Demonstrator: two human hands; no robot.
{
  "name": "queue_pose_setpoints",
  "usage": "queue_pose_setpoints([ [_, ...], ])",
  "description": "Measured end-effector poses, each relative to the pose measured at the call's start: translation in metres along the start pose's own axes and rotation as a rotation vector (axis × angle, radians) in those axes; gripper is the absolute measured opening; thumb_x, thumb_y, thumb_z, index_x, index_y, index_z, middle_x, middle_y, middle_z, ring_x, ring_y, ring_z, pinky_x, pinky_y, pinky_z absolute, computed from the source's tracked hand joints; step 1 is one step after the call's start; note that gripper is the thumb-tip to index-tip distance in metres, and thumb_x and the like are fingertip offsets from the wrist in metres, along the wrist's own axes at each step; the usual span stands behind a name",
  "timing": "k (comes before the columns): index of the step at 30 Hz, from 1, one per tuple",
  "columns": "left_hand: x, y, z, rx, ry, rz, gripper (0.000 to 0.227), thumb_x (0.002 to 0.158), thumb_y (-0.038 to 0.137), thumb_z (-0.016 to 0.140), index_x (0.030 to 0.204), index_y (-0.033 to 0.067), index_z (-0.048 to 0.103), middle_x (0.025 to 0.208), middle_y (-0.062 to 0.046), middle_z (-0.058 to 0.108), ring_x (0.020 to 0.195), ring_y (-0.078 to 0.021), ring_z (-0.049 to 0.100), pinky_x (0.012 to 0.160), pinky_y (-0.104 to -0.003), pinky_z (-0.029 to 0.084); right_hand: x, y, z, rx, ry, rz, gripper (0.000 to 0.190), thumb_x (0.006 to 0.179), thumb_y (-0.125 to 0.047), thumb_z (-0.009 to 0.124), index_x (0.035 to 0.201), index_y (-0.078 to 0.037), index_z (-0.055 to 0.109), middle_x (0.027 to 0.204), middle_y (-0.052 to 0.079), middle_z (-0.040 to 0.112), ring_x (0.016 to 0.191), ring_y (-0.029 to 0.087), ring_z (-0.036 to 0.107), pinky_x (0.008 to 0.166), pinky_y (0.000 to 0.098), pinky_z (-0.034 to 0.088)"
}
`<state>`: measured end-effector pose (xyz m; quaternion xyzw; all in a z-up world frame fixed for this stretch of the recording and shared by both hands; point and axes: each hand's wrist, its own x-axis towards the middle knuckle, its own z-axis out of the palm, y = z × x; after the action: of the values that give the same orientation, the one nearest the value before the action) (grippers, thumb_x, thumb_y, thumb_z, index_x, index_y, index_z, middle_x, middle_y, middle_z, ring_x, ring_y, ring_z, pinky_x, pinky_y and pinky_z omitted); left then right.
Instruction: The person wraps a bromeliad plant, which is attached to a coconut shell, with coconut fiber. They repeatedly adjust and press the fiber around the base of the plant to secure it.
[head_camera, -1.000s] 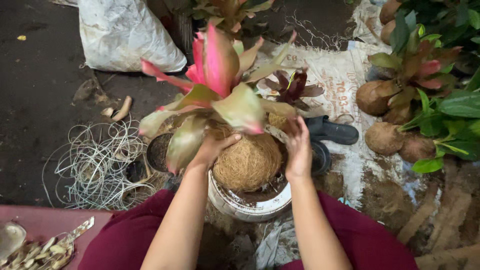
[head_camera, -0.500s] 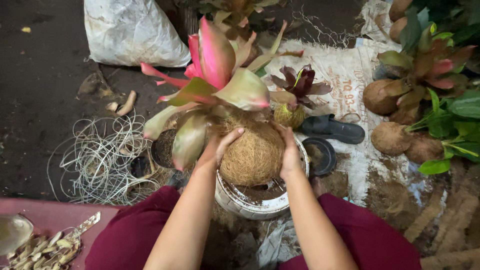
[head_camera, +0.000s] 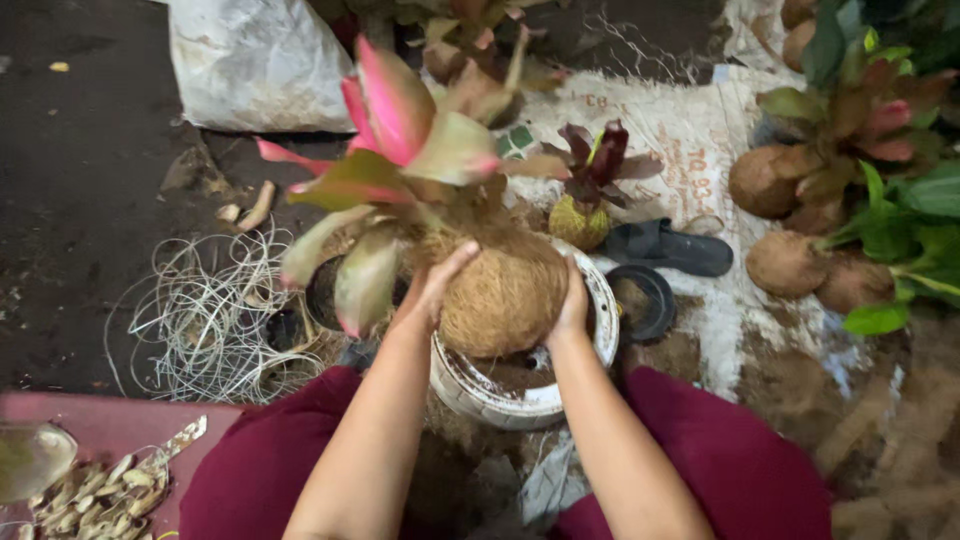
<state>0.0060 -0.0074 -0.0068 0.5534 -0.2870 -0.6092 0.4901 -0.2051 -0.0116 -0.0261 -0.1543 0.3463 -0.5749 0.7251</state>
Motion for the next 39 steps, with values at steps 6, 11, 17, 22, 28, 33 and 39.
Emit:
queue_pose_setpoints([
  [6, 0.003, -0.001, 0.009, -0.624, -0.239, -0.277, 0.064, 0.082, 0.048, 0.072, 0.130, 0.0064, 0.065, 0.124, -0.015, 0.071, 0.112, -0.0315, 0.069, 0.100, -0.047, 0.054, -0.033, -0.065, 0.043, -0.419, -0.046, -0.088, 0.074, 0.099, -0.063, 0.035, 0.148, -0.008, 0.051, 0.154, 0.011, 0.052, 0.141, 0.026, 0.048, 0.117, 0.0447, 0.035],
  [11, -0.013, 0.041, 0.025, -0.751, -0.387, -0.163, 0.059, 0.088, 0.047, 0.063, 0.131, 0.0065, 0.064, 0.125, -0.015, 0.070, 0.110, -0.0323, 0.069, 0.098, -0.049, 0.055, -0.044, -0.113, 0.048, -0.553, 0.010, -0.080, 0.073, 0.098, -0.063, 0.031, 0.153, -0.016, 0.044, 0.160, 0.010, 0.045, 0.147, 0.025, 0.039, 0.118, 0.0446, 0.026],
  [17, -0.042, 0.108, 0.035, -0.730, -0.313, -0.134, 0.058, 0.090, 0.048, 0.061, 0.128, 0.0043, 0.064, 0.122, -0.017, 0.071, 0.106, -0.0325, 0.071, 0.096, -0.049, 0.057, -0.097, -0.104, 0.023, -0.684, -0.123, 0.343, 0.052, 0.099, -0.030, 0.038, 0.144, -0.009, 0.053, 0.143, 0.007, 0.065, 0.134, 0.022, 0.058, 0.112, 0.0438, 0.041],
  [22, -0.056, 0.133, 0.035, -0.668, -0.200, -0.102, 0.057, 0.088, 0.047, 0.060, 0.125, 0.0038, 0.065, 0.116, -0.019, 0.073, 0.103, -0.0334, 0.072, 0.093, -0.052, 0.058, -0.123, -0.107, 0.018, -0.828, -0.557, 0.438, 0.039, 0.099, -0.028, 0.044, 0.122, -0.004, 0.065, 0.097, 0.008, 0.075, 0.106, 0.019, 0.071, 0.096, 0.0353, 0.052],
  [28, -0.032, 0.124, 0.032, -0.753, -0.270, -0.158, 0.059, 0.090, 0.050, 0.058, 0.126, 0.0033, 0.066, 0.117, -0.019, 0.073, 0.103, -0.0335, 0.072, 0.093, -0.051, 0.057, -0.119, -0.094, 0.023, -0.807, -0.511, 0.515, 0.034, 0.110, -0.028, 0.057, 0.093, -0.001, 0.067, 0.066, -0.002, 0.043, 0.057, 0.012, 0.036, 0.053, 0.0288, 0.030],
  [33, -0.007, 0.118, 0.022, -0.776, -0.295, -0.139, 0.060, 0.092, 0.050, 0.059, 0.129, 0.0029, 0.064, 0.122, -0.019, 0.071, 0.108, -0.0338, 0.070, 0.098, -0.051, 0.056, -0.129, -0.088, 0.044, -1.197, -0.903, 0.227, 0.031, 0.102, -0.028, 0.057, 0.084, -0.006, 0.066, 0.082, 0.000, 0.062, 0.082, 0.014, 0.061, 0.078, 0.0310, 0.050],
  [39, 0.009, 0.119, 0.021, -0.747, -0.259, -0.189, 0.064, 0.087, 0.051, 0.058, 0.130, 0.0037, 0.064, 0.124, -0.019, 0.072, 0.112, -0.0344, 0.069, 0.099, -0.052, 0.055, -0.089, -0.108, 0.049, -1.850, -1.120, -0.134, 0.015, 0.082, -0.022, 0.069, 0.074, -0.011, 0.076, 0.082, 0.005, 0.071, 0.093, 0.029, 0.062, 0.083, 0.0426, 0.049],
])
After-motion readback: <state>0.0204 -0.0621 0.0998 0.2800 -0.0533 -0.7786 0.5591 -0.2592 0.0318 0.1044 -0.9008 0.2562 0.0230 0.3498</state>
